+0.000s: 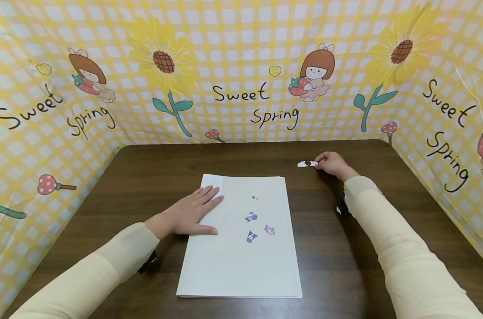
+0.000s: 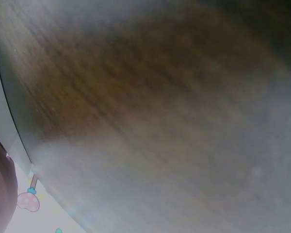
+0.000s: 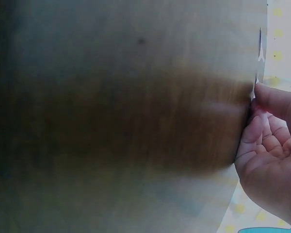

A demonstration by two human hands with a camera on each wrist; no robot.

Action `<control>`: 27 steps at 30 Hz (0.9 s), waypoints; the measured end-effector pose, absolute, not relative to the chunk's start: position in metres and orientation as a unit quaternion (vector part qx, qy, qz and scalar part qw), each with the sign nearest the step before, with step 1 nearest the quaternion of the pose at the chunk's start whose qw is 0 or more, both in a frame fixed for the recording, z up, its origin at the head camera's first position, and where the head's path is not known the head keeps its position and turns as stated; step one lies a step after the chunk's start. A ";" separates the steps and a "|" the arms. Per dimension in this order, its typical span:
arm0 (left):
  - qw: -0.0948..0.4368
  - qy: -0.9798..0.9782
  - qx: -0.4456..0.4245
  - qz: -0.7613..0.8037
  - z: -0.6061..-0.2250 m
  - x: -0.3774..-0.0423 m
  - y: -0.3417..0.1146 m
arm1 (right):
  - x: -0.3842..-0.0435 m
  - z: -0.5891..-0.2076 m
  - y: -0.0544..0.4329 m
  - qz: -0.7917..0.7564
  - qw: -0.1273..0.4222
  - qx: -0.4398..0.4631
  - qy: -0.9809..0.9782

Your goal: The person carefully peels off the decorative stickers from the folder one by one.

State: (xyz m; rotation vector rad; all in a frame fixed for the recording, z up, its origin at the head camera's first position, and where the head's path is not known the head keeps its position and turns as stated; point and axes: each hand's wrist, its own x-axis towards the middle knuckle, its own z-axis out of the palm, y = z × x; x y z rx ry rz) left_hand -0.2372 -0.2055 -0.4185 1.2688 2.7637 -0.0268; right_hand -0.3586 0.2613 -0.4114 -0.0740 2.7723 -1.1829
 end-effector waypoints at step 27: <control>0.046 0.905 0.422 0.003 -0.421 -0.238 -0.207 | -0.351 -0.407 0.264 -0.438 0.090 -0.017 0.894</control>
